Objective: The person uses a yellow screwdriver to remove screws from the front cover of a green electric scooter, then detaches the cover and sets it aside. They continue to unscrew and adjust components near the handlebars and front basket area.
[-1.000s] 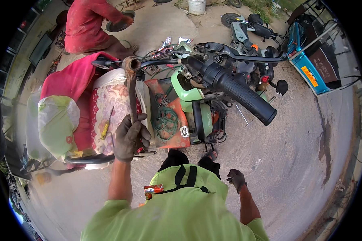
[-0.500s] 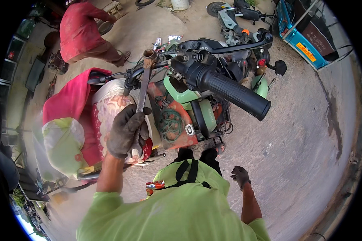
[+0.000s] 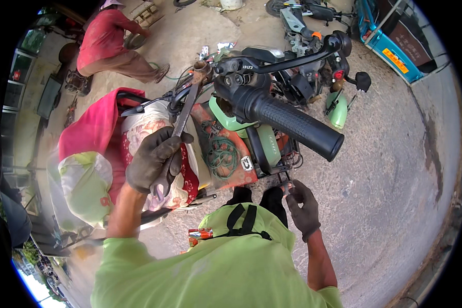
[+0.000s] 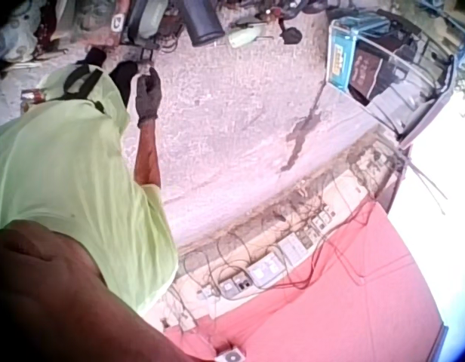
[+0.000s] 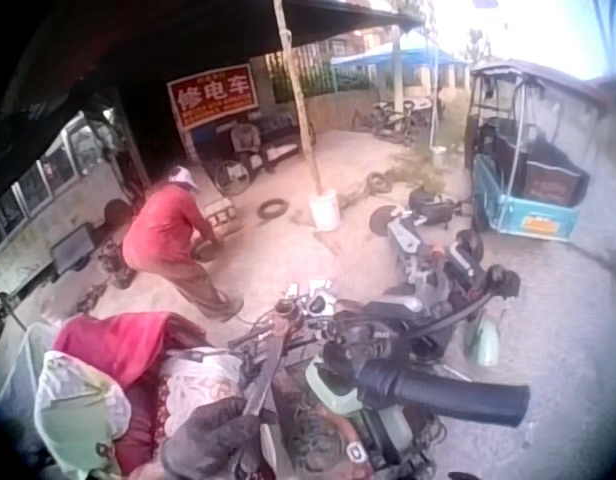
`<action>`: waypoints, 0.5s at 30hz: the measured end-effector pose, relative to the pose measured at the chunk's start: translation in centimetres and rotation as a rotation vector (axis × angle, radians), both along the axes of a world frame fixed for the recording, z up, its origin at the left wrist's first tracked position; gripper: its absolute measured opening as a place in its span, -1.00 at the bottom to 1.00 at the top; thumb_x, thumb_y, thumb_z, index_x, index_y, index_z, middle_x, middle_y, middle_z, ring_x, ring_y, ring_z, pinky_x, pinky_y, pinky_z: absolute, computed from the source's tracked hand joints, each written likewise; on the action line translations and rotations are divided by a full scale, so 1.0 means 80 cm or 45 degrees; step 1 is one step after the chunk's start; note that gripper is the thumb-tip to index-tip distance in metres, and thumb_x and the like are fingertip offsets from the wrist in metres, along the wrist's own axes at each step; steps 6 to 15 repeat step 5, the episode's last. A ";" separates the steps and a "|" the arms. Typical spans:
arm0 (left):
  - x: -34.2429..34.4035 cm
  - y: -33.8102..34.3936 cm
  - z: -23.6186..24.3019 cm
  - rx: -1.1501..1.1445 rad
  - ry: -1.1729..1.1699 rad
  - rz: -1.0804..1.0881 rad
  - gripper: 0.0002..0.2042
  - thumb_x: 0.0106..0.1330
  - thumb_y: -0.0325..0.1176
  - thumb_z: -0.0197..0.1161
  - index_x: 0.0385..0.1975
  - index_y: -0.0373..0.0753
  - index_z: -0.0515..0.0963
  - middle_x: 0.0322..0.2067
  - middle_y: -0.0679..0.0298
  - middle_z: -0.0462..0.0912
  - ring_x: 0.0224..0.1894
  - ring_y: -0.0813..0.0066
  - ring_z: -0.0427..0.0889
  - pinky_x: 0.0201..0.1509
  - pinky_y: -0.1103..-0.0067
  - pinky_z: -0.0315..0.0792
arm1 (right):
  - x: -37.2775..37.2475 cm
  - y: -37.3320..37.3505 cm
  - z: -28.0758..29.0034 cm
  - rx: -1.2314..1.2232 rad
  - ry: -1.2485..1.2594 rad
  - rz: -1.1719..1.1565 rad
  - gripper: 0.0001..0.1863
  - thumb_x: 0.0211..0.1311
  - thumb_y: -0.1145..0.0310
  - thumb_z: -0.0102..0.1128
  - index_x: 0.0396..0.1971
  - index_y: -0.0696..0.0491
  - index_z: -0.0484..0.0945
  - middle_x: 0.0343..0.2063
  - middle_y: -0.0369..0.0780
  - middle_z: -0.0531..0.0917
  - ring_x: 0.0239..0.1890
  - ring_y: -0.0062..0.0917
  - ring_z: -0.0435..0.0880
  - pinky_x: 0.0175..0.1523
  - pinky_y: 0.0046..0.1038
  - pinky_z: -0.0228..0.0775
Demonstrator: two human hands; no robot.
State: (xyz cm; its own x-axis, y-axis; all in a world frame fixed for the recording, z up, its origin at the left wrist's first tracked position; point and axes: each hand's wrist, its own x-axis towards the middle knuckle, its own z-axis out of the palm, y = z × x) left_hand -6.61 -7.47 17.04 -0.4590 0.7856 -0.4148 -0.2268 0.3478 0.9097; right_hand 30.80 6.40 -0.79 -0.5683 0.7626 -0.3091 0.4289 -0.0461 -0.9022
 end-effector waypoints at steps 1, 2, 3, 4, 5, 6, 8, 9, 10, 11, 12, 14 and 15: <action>0.003 -0.003 -0.007 -0.061 -0.013 -0.052 -0.66 0.55 -0.22 0.05 -0.01 -0.44 0.50 -0.70 0.30 0.49 -0.76 0.60 0.42 -0.68 0.67 0.30 | -0.042 0.009 0.061 0.313 0.037 0.119 -0.42 0.15 0.49 0.33 0.23 0.17 0.48 -0.10 -0.10 0.66 -0.12 -0.39 0.68 0.02 -0.37 0.54; 0.002 -0.004 -0.012 -0.117 -0.035 -0.103 -0.67 0.55 -0.23 0.04 -0.01 -0.44 0.50 -0.69 0.30 0.50 -0.75 0.60 0.42 -0.67 0.67 0.31 | -0.074 0.017 0.108 0.539 0.114 0.165 -0.40 0.10 0.47 0.36 0.21 0.17 0.50 -0.07 -0.05 0.64 -0.06 -0.28 0.67 0.05 -0.29 0.54; -0.003 -0.006 -0.013 -0.084 -0.041 -0.117 -0.67 0.54 -0.24 0.08 -0.01 -0.44 0.50 -0.69 0.29 0.51 -0.75 0.59 0.43 -0.67 0.67 0.32 | -0.096 0.027 0.134 0.725 0.209 0.219 -0.39 0.10 0.44 0.37 0.22 0.16 0.49 -0.05 -0.06 0.65 -0.04 -0.19 0.66 0.07 -0.24 0.54; -0.004 -0.011 -0.009 -0.039 -0.106 -0.068 -0.66 0.53 -0.22 0.10 0.01 -0.43 0.50 -0.68 0.29 0.52 -0.75 0.58 0.44 -0.67 0.67 0.33 | -0.117 0.035 0.156 0.832 0.275 0.271 -0.36 0.10 0.44 0.37 0.24 0.15 0.47 -0.01 -0.06 0.64 0.00 -0.17 0.65 0.08 -0.22 0.54; -0.004 -0.013 0.000 0.008 -0.175 -0.019 -0.65 0.52 -0.20 0.13 0.02 -0.43 0.50 -0.68 0.29 0.53 -0.75 0.58 0.44 -0.67 0.68 0.33 | -0.140 0.045 0.178 0.941 0.336 0.326 -0.34 0.11 0.43 0.37 0.27 0.14 0.44 0.03 -0.05 0.63 0.05 -0.15 0.64 0.09 -0.21 0.54; -0.004 -0.013 0.000 0.008 -0.175 -0.019 -0.65 0.52 -0.20 0.13 0.02 -0.43 0.50 -0.68 0.29 0.53 -0.75 0.58 0.44 -0.67 0.68 0.33 | -0.140 0.045 0.178 0.941 0.336 0.326 -0.34 0.11 0.43 0.37 0.27 0.14 0.44 0.03 -0.05 0.63 0.05 -0.15 0.64 0.09 -0.21 0.54; -0.004 -0.013 0.000 0.008 -0.175 -0.019 -0.65 0.52 -0.20 0.13 0.02 -0.43 0.50 -0.68 0.29 0.53 -0.75 0.58 0.44 -0.67 0.68 0.33 | -0.140 0.045 0.178 0.941 0.336 0.326 -0.34 0.11 0.43 0.37 0.27 0.14 0.44 0.03 -0.05 0.63 0.05 -0.15 0.64 0.09 -0.21 0.54; -0.004 -0.013 0.000 0.008 -0.175 -0.019 -0.65 0.52 -0.20 0.13 0.02 -0.43 0.50 -0.68 0.29 0.53 -0.75 0.58 0.44 -0.67 0.68 0.33 | -0.140 0.045 0.178 0.941 0.336 0.326 -0.34 0.11 0.43 0.37 0.27 0.14 0.44 0.03 -0.05 0.63 0.05 -0.15 0.64 0.09 -0.21 0.54; -0.004 -0.013 0.000 0.008 -0.175 -0.019 -0.65 0.52 -0.20 0.13 0.02 -0.43 0.50 -0.68 0.29 0.53 -0.75 0.58 0.44 -0.67 0.68 0.33 | -0.140 0.045 0.178 0.941 0.336 0.326 -0.34 0.11 0.43 0.37 0.27 0.14 0.44 0.03 -0.05 0.63 0.05 -0.15 0.64 0.09 -0.21 0.54; -0.004 -0.013 0.000 0.008 -0.175 -0.019 -0.65 0.52 -0.20 0.13 0.02 -0.43 0.50 -0.68 0.29 0.53 -0.75 0.58 0.44 -0.67 0.68 0.33 | -0.140 0.045 0.178 0.941 0.336 0.326 -0.34 0.11 0.43 0.37 0.27 0.14 0.44 0.03 -0.05 0.63 0.05 -0.15 0.64 0.09 -0.21 0.54; -0.004 -0.013 0.000 0.008 -0.175 -0.019 -0.65 0.52 -0.20 0.13 0.02 -0.43 0.50 -0.68 0.29 0.53 -0.75 0.58 0.44 -0.67 0.68 0.33 | -0.140 0.045 0.178 0.941 0.336 0.326 -0.34 0.11 0.43 0.37 0.27 0.14 0.44 0.03 -0.05 0.63 0.05 -0.15 0.64 0.09 -0.21 0.54; -0.004 -0.013 0.000 0.008 -0.175 -0.019 -0.65 0.52 -0.20 0.13 0.02 -0.43 0.50 -0.68 0.29 0.53 -0.75 0.58 0.44 -0.67 0.68 0.33 | -0.140 0.045 0.178 0.941 0.336 0.326 -0.34 0.11 0.43 0.37 0.27 0.14 0.44 0.03 -0.05 0.63 0.05 -0.15 0.64 0.09 -0.21 0.54; -0.004 -0.013 0.000 0.008 -0.175 -0.019 -0.65 0.52 -0.20 0.13 0.02 -0.43 0.50 -0.68 0.29 0.53 -0.75 0.58 0.44 -0.67 0.68 0.33 | -0.140 0.045 0.178 0.941 0.336 0.326 -0.34 0.11 0.43 0.37 0.27 0.14 0.44 0.03 -0.05 0.63 0.05 -0.15 0.64 0.09 -0.21 0.54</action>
